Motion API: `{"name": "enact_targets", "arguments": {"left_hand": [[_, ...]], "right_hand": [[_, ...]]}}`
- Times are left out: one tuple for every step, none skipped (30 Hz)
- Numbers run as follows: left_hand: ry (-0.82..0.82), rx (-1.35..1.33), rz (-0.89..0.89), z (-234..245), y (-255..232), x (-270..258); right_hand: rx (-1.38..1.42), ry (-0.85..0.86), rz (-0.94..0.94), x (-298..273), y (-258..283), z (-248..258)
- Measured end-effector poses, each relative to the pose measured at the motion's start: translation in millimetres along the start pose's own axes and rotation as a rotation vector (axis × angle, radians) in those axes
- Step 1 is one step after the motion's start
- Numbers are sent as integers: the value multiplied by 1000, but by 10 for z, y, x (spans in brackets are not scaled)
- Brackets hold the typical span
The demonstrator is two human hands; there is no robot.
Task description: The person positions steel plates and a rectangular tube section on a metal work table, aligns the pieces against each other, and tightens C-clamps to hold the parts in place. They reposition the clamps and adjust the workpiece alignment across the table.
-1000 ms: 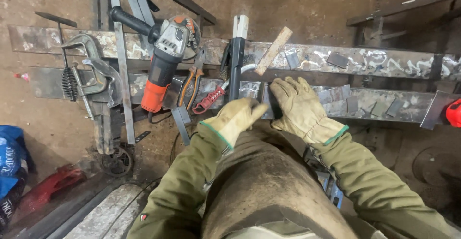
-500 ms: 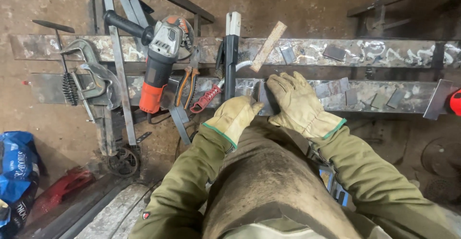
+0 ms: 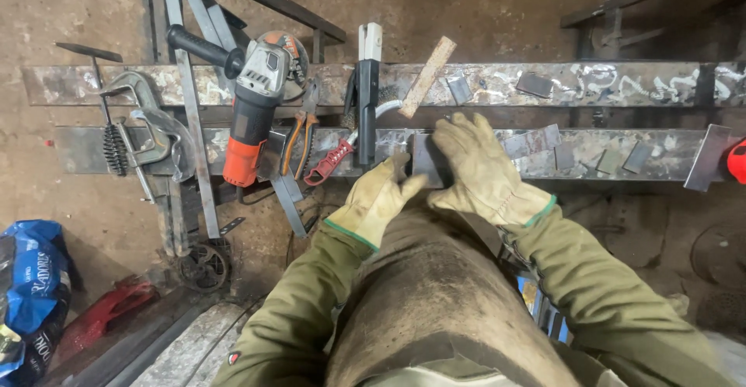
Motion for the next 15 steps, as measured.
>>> {"name": "enact_targets", "arguments": {"left_hand": [[-44,107,65,9,23,-37],[-87,213,133,23,54,-79],[-87,212,133,-110,-40,-219],[353,727,-85,-551,-215,-338],[808,1225,-315,-962,-232,-600],[814,1221,-317,-936,-212,-590],[735,1359,-358,-864,-228,-534],[647,1495,-397,-783,-257,-489],[651,1492,-400,-722,-224,-462],[508,1695,-449,-592,-272,-411],[354,1892,-496,-466,-333,-379],[358,1893,-493,-357,-304,-338],[372,1923,-557,-278,-292,-318],[387,1953,-627,-207,-290,-284],[393,1954,-630,-209,-277,-265]], "right_hand": [[38,-47,16,-54,-10,46],[75,-93,30,-118,-26,93],[75,-92,30,-238,-84,53],[83,-188,-37,-357,-211,97],[91,-284,-103,-485,-341,138],[84,-286,-103,-561,-405,97],[84,-323,-94,-644,-465,80],[86,-360,-85,-728,-520,51],[82,-361,-84,-718,-529,33],[51,-342,-97,-718,-523,-17],[20,-324,-110,-720,-515,-72],[19,-325,-114,-711,-520,-101],[30,-342,-100,-709,-508,-121],[39,-363,-82,-691,-502,-142],[36,-368,-84,-688,-528,-190]]}}
Point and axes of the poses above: each hand's wrist, its own x-axis towards the middle knuckle, its own z-axis out of the back of the hand, y = z × x, the point moved 8 cm from there along x, towards the middle knuckle, and after that the axes turned 9 degrees about -z, right-handed, at the moved point
